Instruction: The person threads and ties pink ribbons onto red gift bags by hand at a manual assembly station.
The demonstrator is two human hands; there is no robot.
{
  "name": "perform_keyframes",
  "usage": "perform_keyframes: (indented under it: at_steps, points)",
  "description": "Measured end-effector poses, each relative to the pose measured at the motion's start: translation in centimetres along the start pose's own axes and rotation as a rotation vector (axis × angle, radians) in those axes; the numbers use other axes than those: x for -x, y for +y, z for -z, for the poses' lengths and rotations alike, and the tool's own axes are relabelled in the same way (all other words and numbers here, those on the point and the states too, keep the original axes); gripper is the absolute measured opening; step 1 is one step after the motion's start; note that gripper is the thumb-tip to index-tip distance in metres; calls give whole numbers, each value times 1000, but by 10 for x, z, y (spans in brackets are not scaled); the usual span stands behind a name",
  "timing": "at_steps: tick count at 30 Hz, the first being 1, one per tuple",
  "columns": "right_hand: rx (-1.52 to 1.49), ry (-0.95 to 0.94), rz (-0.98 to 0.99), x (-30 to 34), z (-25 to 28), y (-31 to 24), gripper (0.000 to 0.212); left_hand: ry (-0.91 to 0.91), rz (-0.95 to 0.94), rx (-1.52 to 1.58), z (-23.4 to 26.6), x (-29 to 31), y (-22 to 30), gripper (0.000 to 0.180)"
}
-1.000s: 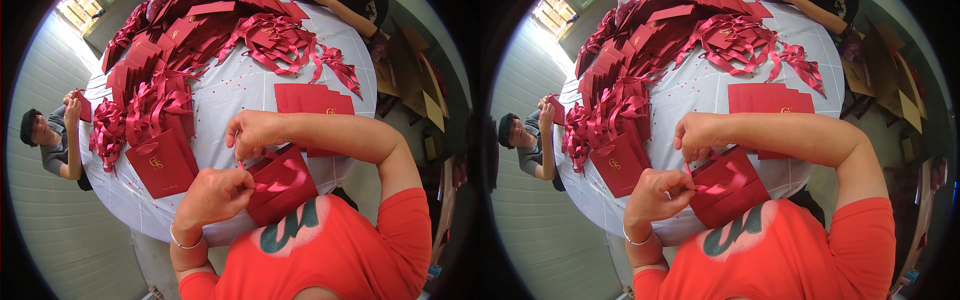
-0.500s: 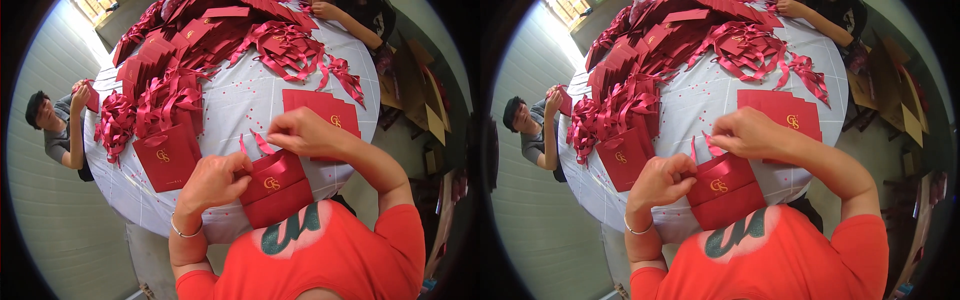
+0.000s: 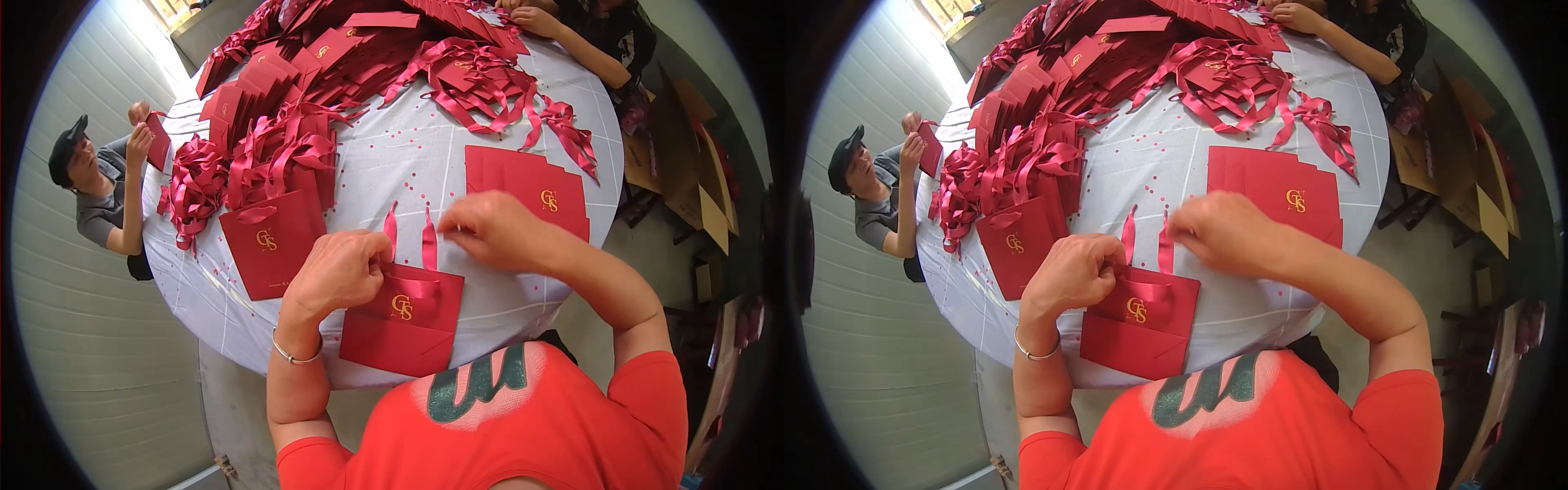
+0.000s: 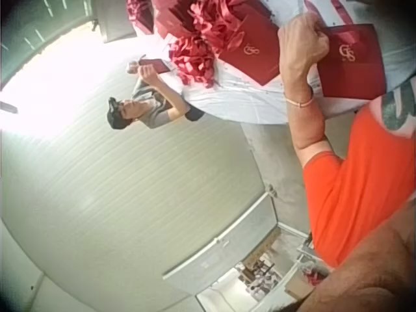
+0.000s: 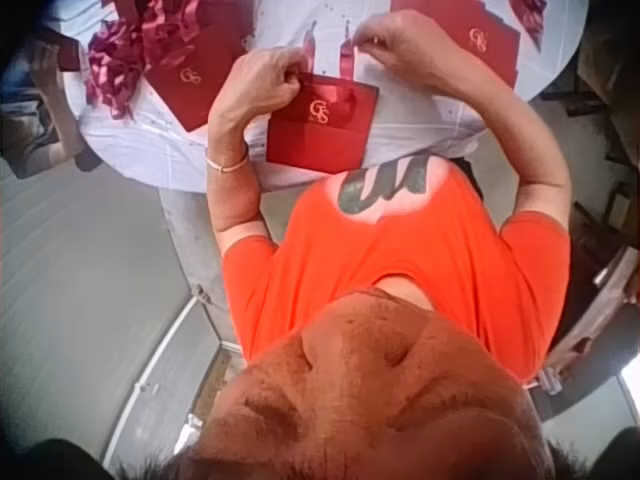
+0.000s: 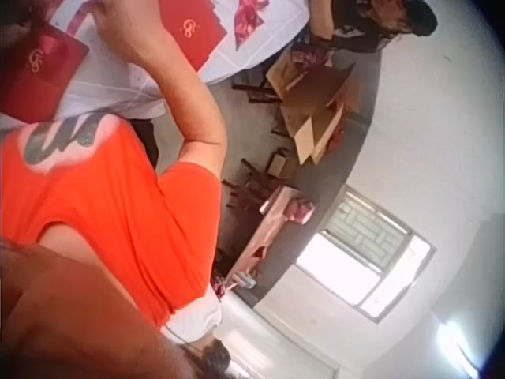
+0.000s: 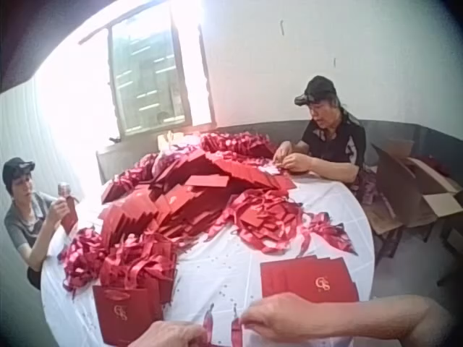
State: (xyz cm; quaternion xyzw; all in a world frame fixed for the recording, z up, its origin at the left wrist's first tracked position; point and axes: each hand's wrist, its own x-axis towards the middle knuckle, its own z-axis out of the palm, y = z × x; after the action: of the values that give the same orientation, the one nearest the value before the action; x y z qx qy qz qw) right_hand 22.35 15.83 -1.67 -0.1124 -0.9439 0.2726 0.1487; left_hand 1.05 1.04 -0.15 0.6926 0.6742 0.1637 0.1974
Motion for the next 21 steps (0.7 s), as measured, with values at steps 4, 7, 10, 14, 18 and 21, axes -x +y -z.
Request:
perform_keyframes:
  at_steps: [4,7,10,14,18,21]
  points:
    - [131,8,10,-28,-2,30,12,-21,16,23,-1,-2,0,16]
    - [138,-86,8,-41,-6,37,12,-25,25,35,-3,-1,-3,16]
    - [125,-163,3,-46,-5,39,13,32,-23,36,-6,0,-7,16]
    - [95,-185,29,-48,-5,43,12,49,-11,31,-8,1,-8,15]
    - [9,-217,5,-52,-5,44,11,96,106,46,-14,0,-9,19]
    - [-9,-216,52,-51,-5,49,11,76,63,-16,-12,-3,-4,24]
